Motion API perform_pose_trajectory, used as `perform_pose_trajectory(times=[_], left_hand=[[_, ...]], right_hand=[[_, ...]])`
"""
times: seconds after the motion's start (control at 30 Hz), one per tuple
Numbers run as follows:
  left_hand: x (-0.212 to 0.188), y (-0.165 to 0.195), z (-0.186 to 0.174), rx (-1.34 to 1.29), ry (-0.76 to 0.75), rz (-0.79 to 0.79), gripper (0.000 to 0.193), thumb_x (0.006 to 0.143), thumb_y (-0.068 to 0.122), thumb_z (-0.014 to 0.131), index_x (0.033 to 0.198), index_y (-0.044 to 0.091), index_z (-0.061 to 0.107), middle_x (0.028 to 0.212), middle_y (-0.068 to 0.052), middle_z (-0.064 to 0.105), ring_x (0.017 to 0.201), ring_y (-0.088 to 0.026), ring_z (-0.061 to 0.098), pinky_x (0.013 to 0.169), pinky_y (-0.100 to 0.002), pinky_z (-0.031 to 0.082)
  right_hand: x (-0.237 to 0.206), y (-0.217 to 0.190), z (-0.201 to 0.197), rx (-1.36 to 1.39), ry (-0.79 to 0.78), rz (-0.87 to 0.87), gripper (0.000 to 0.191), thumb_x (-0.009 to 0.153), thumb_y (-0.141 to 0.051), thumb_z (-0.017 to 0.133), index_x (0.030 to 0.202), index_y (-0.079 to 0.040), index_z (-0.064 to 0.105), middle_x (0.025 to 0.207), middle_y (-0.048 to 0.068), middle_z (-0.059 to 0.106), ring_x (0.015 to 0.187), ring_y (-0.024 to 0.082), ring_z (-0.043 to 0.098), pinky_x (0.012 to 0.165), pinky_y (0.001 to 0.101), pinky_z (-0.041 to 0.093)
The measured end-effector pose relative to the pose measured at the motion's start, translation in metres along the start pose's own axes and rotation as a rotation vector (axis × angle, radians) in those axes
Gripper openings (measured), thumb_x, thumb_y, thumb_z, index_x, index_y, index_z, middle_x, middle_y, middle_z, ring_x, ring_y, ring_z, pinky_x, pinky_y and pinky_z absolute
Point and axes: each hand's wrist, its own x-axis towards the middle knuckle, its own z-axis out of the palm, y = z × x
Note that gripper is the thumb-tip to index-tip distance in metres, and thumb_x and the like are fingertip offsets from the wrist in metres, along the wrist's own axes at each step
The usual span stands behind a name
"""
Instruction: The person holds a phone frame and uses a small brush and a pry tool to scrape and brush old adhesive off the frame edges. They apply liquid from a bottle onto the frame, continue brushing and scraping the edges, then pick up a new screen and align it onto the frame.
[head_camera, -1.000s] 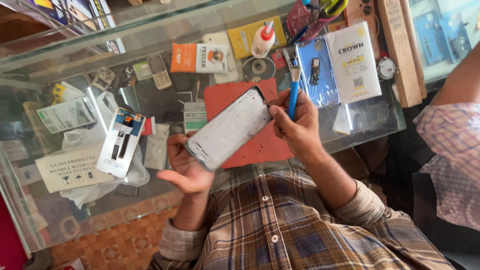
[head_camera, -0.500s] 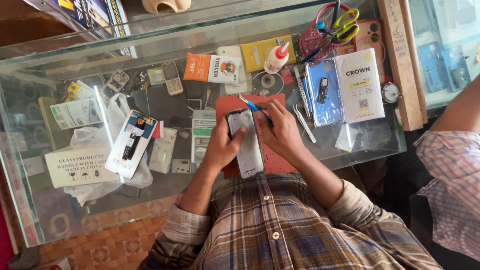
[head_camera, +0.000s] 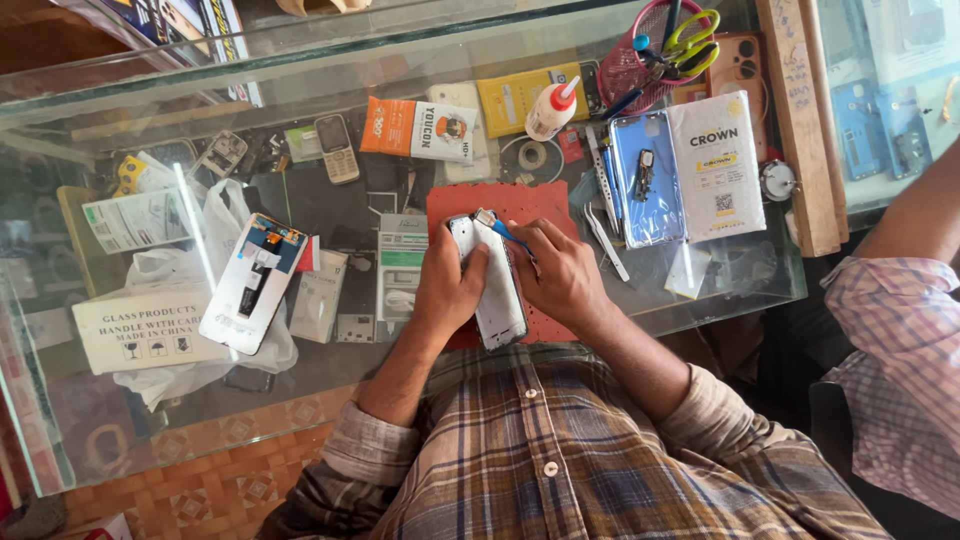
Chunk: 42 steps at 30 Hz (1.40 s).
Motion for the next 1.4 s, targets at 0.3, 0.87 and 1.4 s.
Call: perform_pose_trajectory(times=[0.3, 0.87, 1.4], left_hand=[[0.0, -0.003, 0.001, -0.062, 0.037, 0.131, 0.036, 0.097, 0.013, 0.059, 0.126, -0.007, 0.053, 0.11, -0.027, 0.071, 0.106, -0.043, 0.071, 0.087, -0.047, 0.055], [0.0, -0.001, 0.001, -0.014, 0.008, -0.017, 0.034, 0.096, 0.018, 0.061, 0.12, -0.005, 0.054, 0.098, -0.023, 0.072, 0.093, -0.038, 0.074, 0.079, -0.043, 0.057], [-0.001, 0.0, 0.001, -0.004, 0.017, -0.087, 0.031, 0.094, 0.018, 0.062, 0.115, -0.004, 0.056, 0.099, -0.021, 0.073, 0.092, -0.034, 0.075, 0.079, -0.041, 0.057]], right_hand=[[0.014, -0.015, -0.004, -0.151, -0.051, 0.009, 0.018, 0.093, -0.008, 0.071, 0.111, -0.004, 0.07, 0.087, 0.008, 0.067, 0.065, 0.031, 0.067, 0.054, 0.0415, 0.052], [0.013, -0.005, -0.014, 0.083, -0.059, 0.042, 0.017, 0.095, -0.009, 0.071, 0.111, -0.006, 0.069, 0.098, 0.009, 0.063, 0.07, 0.026, 0.068, 0.059, 0.0381, 0.054], [0.002, 0.0, -0.017, -0.077, -0.131, 0.171, 0.014, 0.091, -0.006, 0.065, 0.105, -0.007, 0.065, 0.096, 0.01, 0.068, 0.074, 0.035, 0.069, 0.06, 0.0451, 0.053]])
